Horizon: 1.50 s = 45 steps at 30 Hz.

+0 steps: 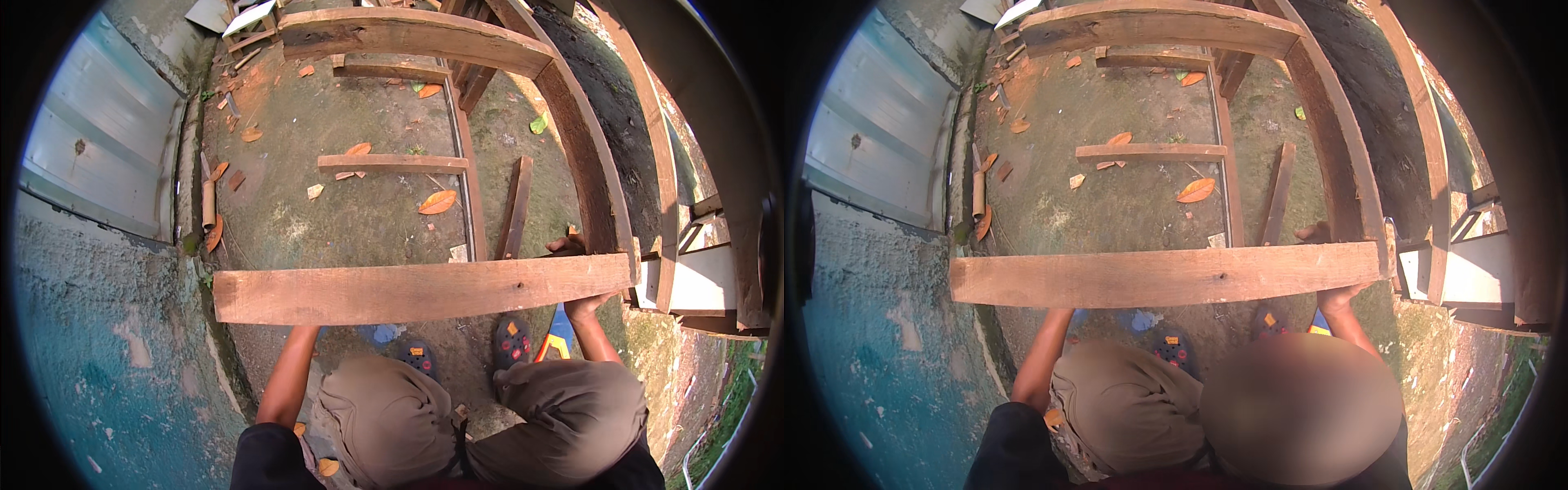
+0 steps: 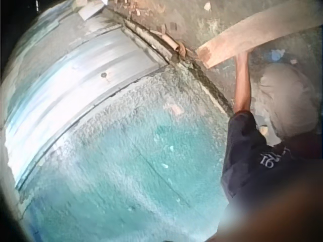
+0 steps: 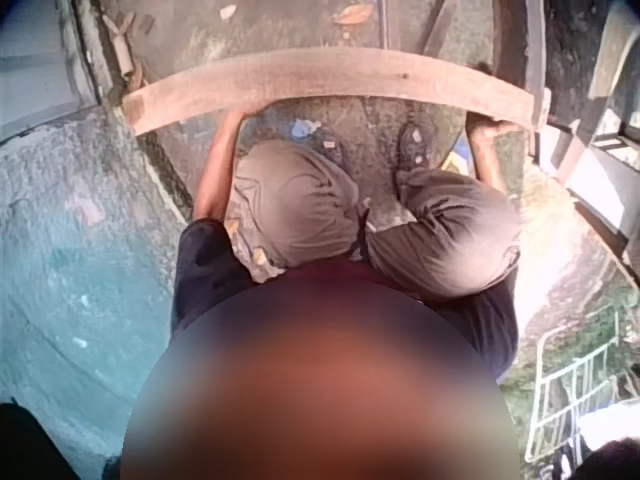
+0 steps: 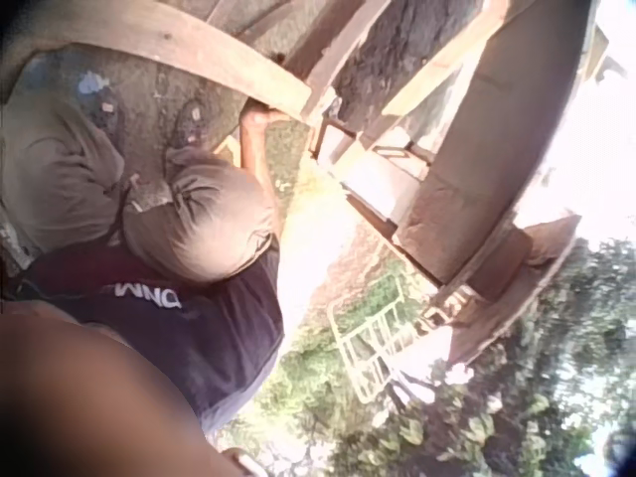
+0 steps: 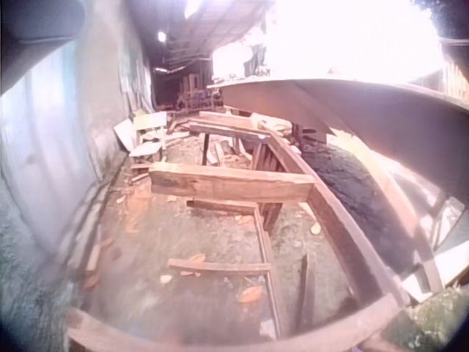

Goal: The person assembles a wooden frame by hand, aligning and fitting several wooden planks together. They then use a hand saw to cut a piece of wood to size and fit it into the frame.

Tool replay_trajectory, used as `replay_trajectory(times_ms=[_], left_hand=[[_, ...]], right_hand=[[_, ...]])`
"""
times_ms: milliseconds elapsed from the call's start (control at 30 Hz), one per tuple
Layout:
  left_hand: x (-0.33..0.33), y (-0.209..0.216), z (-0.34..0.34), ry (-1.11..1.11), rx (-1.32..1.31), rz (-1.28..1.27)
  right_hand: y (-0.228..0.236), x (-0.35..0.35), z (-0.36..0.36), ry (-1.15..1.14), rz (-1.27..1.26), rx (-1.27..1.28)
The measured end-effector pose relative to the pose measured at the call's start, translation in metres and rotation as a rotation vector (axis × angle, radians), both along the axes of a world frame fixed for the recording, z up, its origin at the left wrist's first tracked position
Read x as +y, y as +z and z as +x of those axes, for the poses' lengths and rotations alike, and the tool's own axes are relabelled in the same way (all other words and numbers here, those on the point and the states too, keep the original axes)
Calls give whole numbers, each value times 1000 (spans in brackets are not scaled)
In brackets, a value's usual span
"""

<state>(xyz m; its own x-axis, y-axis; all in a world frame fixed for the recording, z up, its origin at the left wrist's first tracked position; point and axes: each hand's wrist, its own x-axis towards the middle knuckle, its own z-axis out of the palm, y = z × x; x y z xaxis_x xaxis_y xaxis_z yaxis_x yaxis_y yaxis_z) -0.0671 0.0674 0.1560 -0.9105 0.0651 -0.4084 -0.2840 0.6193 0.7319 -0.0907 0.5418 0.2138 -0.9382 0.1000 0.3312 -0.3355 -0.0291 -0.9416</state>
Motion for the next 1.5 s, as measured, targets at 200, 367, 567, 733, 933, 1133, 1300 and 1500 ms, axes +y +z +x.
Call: replay_trajectory(times_ms=[200,367,567,733,933,1133,1300,1500], left_hand=[[24,64,-27,95,586,1368],[141,101,-36,54,307,1954],[87,22,-117,396,385,601],[16,17,-124,296,416,-229],[-40,-1,-162,101,378,-496],[-57,-54,-257,620,425,89],[-89,-83,-290,789,299,436],[-60,-103,-291,747,320,477]], right_hand=[[-56,16,-5,-246,-327,19],[-72,13,-27,-438,-203,168],[-60,-5,-27,-319,-244,177],[-77,7,-16,-346,-331,128],[-32,-5,-5,16,-150,75],[-26,-14,-19,20,-40,34],[-21,-22,-22,-46,-8,19],[-22,-5,-14,-156,48,-17]])
